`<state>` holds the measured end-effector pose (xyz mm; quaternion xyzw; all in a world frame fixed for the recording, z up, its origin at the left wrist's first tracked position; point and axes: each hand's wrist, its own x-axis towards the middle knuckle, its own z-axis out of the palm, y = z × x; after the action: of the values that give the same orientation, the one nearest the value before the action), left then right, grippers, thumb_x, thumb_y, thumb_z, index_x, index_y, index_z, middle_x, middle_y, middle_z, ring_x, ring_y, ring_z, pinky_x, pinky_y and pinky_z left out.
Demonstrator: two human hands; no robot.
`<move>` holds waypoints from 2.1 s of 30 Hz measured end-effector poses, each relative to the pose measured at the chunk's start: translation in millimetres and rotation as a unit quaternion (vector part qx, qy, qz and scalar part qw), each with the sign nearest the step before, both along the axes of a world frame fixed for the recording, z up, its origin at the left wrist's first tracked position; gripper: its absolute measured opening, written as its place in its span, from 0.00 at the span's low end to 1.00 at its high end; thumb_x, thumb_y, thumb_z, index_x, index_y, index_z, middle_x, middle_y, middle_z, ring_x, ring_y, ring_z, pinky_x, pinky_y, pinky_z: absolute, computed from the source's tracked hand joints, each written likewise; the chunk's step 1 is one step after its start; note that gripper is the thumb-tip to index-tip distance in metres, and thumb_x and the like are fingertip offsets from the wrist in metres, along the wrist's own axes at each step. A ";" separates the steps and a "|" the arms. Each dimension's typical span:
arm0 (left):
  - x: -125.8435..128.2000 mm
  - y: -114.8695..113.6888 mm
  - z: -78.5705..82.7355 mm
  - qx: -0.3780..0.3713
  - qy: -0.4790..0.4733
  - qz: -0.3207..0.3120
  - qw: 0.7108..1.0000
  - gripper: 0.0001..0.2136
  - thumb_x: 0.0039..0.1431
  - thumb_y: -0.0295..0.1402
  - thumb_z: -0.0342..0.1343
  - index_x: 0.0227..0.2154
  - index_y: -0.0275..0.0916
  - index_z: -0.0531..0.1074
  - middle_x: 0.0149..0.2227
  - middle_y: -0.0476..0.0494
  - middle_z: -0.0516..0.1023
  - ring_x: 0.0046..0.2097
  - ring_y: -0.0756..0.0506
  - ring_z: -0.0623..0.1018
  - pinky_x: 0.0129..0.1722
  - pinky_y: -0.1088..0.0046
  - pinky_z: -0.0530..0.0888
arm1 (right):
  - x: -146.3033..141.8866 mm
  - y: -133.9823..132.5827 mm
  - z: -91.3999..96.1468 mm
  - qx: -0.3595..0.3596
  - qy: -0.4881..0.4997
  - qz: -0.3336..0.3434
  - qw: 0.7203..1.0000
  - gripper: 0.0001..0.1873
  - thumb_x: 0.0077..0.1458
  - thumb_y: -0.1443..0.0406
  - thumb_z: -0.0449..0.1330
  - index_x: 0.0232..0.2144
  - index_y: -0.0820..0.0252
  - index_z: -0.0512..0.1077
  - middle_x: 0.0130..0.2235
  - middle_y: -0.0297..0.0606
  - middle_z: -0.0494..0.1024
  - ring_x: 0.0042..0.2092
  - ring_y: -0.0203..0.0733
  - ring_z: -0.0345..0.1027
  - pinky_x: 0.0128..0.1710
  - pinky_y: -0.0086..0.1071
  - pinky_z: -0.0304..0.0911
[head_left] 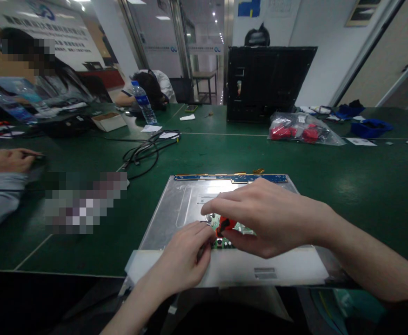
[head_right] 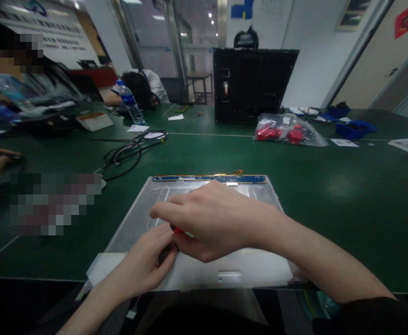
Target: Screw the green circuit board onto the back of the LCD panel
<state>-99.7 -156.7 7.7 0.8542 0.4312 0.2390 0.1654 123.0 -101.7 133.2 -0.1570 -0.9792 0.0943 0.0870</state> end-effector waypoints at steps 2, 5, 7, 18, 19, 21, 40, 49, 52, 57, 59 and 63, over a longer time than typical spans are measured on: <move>-0.3 0.5 -1.0 -0.001 -0.002 -0.003 1.000 0.07 0.60 0.25 0.46 0.33 0.40 0.68 0.35 0.43 0.76 0.36 0.42 0.75 0.35 0.66 0.70 | -0.9 0.2 -0.3 0.006 -0.002 -0.009 1.000 0.14 0.66 0.65 0.56 0.52 0.61 0.69 0.43 0.39 0.82 0.38 0.40 0.72 0.30 0.33 0.52; -0.7 1.7 -2.5 -0.007 -0.006 0.000 1.000 0.07 0.61 0.25 0.46 0.34 0.40 0.68 0.36 0.43 0.76 0.38 0.41 0.75 0.38 0.65 0.71 | -1.8 0.7 -0.9 0.016 -0.012 -0.019 1.000 0.12 0.68 0.62 0.56 0.51 0.61 0.70 0.40 0.38 0.82 0.36 0.39 0.72 0.30 0.33 0.50; -0.9 2.0 -2.8 -0.008 -0.007 0.000 1.000 0.07 0.61 0.25 0.46 0.34 0.40 0.68 0.36 0.43 0.76 0.39 0.41 0.76 0.39 0.65 0.71 | -1.8 1.3 -1.1 0.016 -0.015 -0.017 1.000 0.12 0.68 0.61 0.57 0.50 0.61 0.70 0.39 0.37 0.82 0.36 0.39 0.72 0.30 0.33 0.50; 1.5 0.9 0.1 -0.007 0.001 0.006 1.000 0.06 0.59 0.25 0.46 0.32 0.41 0.67 0.34 0.44 0.75 0.36 0.42 0.74 0.34 0.67 0.68 | 1.1 0.0 0.6 -0.003 -0.005 0.009 1.000 0.17 0.62 0.68 0.56 0.52 0.62 0.68 0.45 0.40 0.80 0.37 0.40 0.70 0.31 0.33 0.54; 1.5 1.0 0.2 -0.007 0.001 0.005 1.000 0.06 0.59 0.25 0.46 0.32 0.41 0.67 0.33 0.44 0.75 0.36 0.42 0.74 0.34 0.67 0.68 | 0.6 0.3 -0.2 0.001 -0.004 0.006 1.000 0.15 0.62 0.68 0.56 0.52 0.62 0.69 0.45 0.40 0.80 0.38 0.40 0.70 0.31 0.33 0.54; 1.5 1.0 0.5 -0.004 -0.001 0.003 1.000 0.06 0.59 0.25 0.46 0.31 0.41 0.67 0.33 0.44 0.75 0.36 0.42 0.74 0.34 0.67 0.69 | -0.4 0.9 -1.4 0.009 -0.002 -0.001 1.000 0.14 0.65 0.67 0.56 0.51 0.61 0.69 0.44 0.40 0.81 0.38 0.40 0.71 0.31 0.33 0.53; 1.0 0.6 1.5 -0.009 -0.002 0.000 1.000 0.07 0.60 0.25 0.46 0.33 0.40 0.69 0.35 0.42 0.76 0.38 0.41 0.75 0.36 0.66 0.71 | 0.1 0.4 -0.5 0.010 -0.001 0.003 1.000 0.15 0.62 0.68 0.56 0.51 0.62 0.69 0.45 0.40 0.79 0.36 0.39 0.69 0.29 0.33 0.52; 0.4 0.3 -0.2 0.003 -0.004 -0.001 1.000 0.07 0.61 0.24 0.46 0.33 0.40 0.68 0.34 0.43 0.76 0.37 0.41 0.76 0.36 0.66 0.71 | -3.5 1.8 0.1 0.034 -0.023 -0.023 0.999 0.11 0.69 0.61 0.56 0.49 0.60 0.70 0.38 0.37 0.81 0.35 0.39 0.71 0.29 0.33 0.48; -0.3 0.5 -1.3 0.009 -0.005 0.000 1.000 0.07 0.61 0.24 0.46 0.33 0.40 0.67 0.34 0.44 0.75 0.36 0.42 0.75 0.36 0.67 0.70 | -2.8 1.9 0.8 0.038 -0.029 -0.024 0.999 0.11 0.70 0.60 0.56 0.48 0.60 0.71 0.38 0.37 0.81 0.35 0.40 0.71 0.29 0.33 0.47; 0.5 0.7 -1.5 0.013 -0.006 -0.003 1.000 0.06 0.59 0.24 0.47 0.32 0.41 0.66 0.34 0.44 0.75 0.36 0.42 0.75 0.34 0.67 0.69 | 0.8 0.6 2.0 0.004 -0.010 0.009 1.000 0.14 0.65 0.64 0.58 0.52 0.61 0.69 0.45 0.39 0.79 0.37 0.39 0.69 0.29 0.33 0.51; 0.8 0.5 -1.6 0.012 -0.006 -0.003 1.000 0.06 0.59 0.24 0.46 0.32 0.41 0.66 0.33 0.44 0.75 0.36 0.42 0.75 0.34 0.67 0.68 | 1.6 0.0 1.9 0.003 -0.009 0.013 1.000 0.17 0.62 0.67 0.58 0.53 0.62 0.68 0.46 0.39 0.78 0.36 0.39 0.68 0.30 0.33 0.51; 0.5 0.8 -2.1 0.008 -0.007 -0.002 1.000 0.07 0.59 0.24 0.46 0.31 0.40 0.67 0.33 0.44 0.75 0.35 0.42 0.74 0.33 0.67 0.68 | -0.8 0.3 0.0 0.023 -0.011 -0.007 1.000 0.13 0.65 0.67 0.56 0.52 0.61 0.68 0.46 0.40 0.78 0.36 0.39 0.69 0.29 0.33 0.50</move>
<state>-99.2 -156.0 5.6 0.8547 0.4266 0.2478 0.1618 122.2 -101.4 133.1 -0.1629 -0.9809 0.0692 0.0808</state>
